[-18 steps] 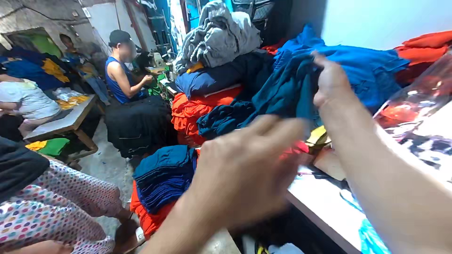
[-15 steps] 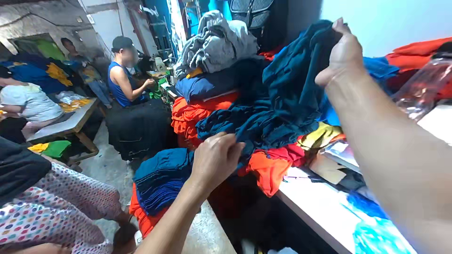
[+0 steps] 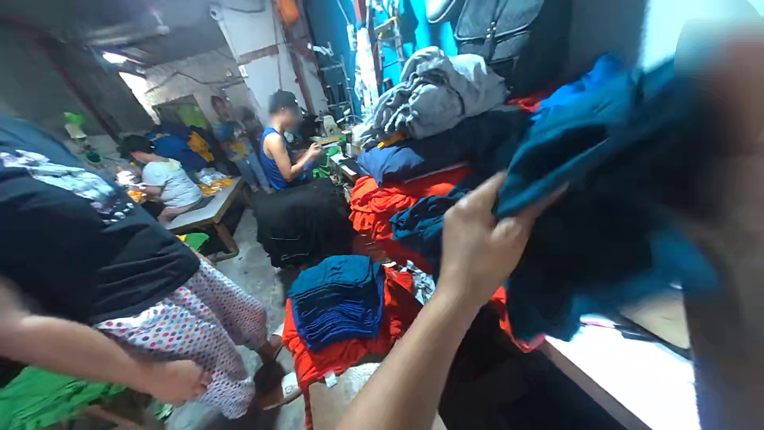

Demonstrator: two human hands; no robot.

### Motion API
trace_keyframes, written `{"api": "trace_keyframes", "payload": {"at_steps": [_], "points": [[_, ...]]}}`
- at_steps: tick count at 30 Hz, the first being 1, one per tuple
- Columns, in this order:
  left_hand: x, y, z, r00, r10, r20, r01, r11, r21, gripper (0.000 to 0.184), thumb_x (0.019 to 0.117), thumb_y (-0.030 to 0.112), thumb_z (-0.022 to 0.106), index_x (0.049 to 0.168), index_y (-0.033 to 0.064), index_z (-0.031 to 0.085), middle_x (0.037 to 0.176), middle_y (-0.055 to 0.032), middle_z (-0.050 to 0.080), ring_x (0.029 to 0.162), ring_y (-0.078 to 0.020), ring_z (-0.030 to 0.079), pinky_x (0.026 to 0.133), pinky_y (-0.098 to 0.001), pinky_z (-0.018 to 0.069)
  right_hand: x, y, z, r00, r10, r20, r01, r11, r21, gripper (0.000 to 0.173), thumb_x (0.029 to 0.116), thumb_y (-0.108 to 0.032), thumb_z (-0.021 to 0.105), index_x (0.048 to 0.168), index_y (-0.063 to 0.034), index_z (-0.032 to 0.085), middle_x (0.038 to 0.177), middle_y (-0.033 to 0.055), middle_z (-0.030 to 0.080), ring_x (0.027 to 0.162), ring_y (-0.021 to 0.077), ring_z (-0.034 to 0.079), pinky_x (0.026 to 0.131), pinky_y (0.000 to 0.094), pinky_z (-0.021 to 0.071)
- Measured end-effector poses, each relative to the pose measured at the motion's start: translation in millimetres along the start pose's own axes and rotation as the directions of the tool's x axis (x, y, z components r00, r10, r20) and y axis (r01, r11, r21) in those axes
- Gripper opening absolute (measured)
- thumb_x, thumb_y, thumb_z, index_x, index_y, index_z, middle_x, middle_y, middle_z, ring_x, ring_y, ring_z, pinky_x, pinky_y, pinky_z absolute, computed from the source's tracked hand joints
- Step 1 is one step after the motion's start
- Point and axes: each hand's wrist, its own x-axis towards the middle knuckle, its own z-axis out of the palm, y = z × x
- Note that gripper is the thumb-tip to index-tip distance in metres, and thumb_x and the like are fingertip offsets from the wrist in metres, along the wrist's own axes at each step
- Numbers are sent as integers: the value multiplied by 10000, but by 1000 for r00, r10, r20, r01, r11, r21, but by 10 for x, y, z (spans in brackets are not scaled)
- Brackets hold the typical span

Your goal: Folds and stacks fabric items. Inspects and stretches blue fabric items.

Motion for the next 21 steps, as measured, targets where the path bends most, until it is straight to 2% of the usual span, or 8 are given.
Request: {"api": "trace_keyframes", "payload": {"at_steps": [3,5,7,13,15,17,19,21], "points": [[-781,-140,-713,998,-43,48,37,992,118,125,978,158,651,953,49,707,809,-1,657,694,-42,603,635,-238,529,-777,58,146,943,289,-165,-245,938,244,145,1060,-396,519,1100,-336,644,1000,-199,695,936,-69,660,819,142,564],[-1343,-265,-1198,978,-204,-43,208,970,128,141,982,152,616,903,75,703,751,28,627,581,-29,546,523,-205,479,-1323,15,365,753,582,-308,-501,810,305,208,1094,-379,421,1042,-340,618,891,-212,698,807,-103,660,698,114,562],[-1903,-309,-1580,930,-350,-109,362,924,125,165,971,137,579,894,67,708,744,47,644,577,-14,574,517,-199,500,-1835,80,473,603,768,-217,-670,635,385,293,1086,-370,395,969,-291,653,816,-133,726,722,-38,682,622,180,594],[-2858,120,-2185,784,-618,59,620,785,-7,175,1008,314,616,941,176,701,780,133,669,593,49,608,491,-154,520,-2748,56,625,500,763,410,-861,385,333,195,952,-500,648,932,-331,742,837,-136,724,761,-51,672,679,154,573],[-2841,95,-2232,720,-692,-52,684,720,-121,148,1003,241,613,924,160,709,743,99,683,556,22,604,473,-158,507,-2675,185,742,371,829,419,-903,217,371,224,968,-462,644,932,-265,745,836,-62,741,755,7,700,674,208,600],[-2719,-48,-2179,595,-768,-238,715,641,-278,222,1026,90,475,900,102,656,652,43,665,488,-8,591,456,-160,507,-2550,481,912,196,933,302,-912,61,405,335,1085,-333,429,973,-141,680,815,20,717,714,75,699,622,238,602],[-2690,-356,-2165,465,-789,-403,725,600,-338,191,1069,61,441,1050,26,627,751,-53,710,572,-105,679,539,-238,585,-2554,948,1018,95,983,160,-954,45,295,361,1118,-337,350,1167,-99,617,936,36,720,796,101,709,696,243,591],[-2900,-759,-2222,417,-770,-483,812,554,-183,283,1064,79,504,1321,-19,572,1113,-160,682,824,-213,722,705,-347,616,-2787,1307,988,101,993,68,-993,97,69,386,1122,-321,371,1377,-70,513,1183,84,672,1012,162,668,859,336,542]]}}
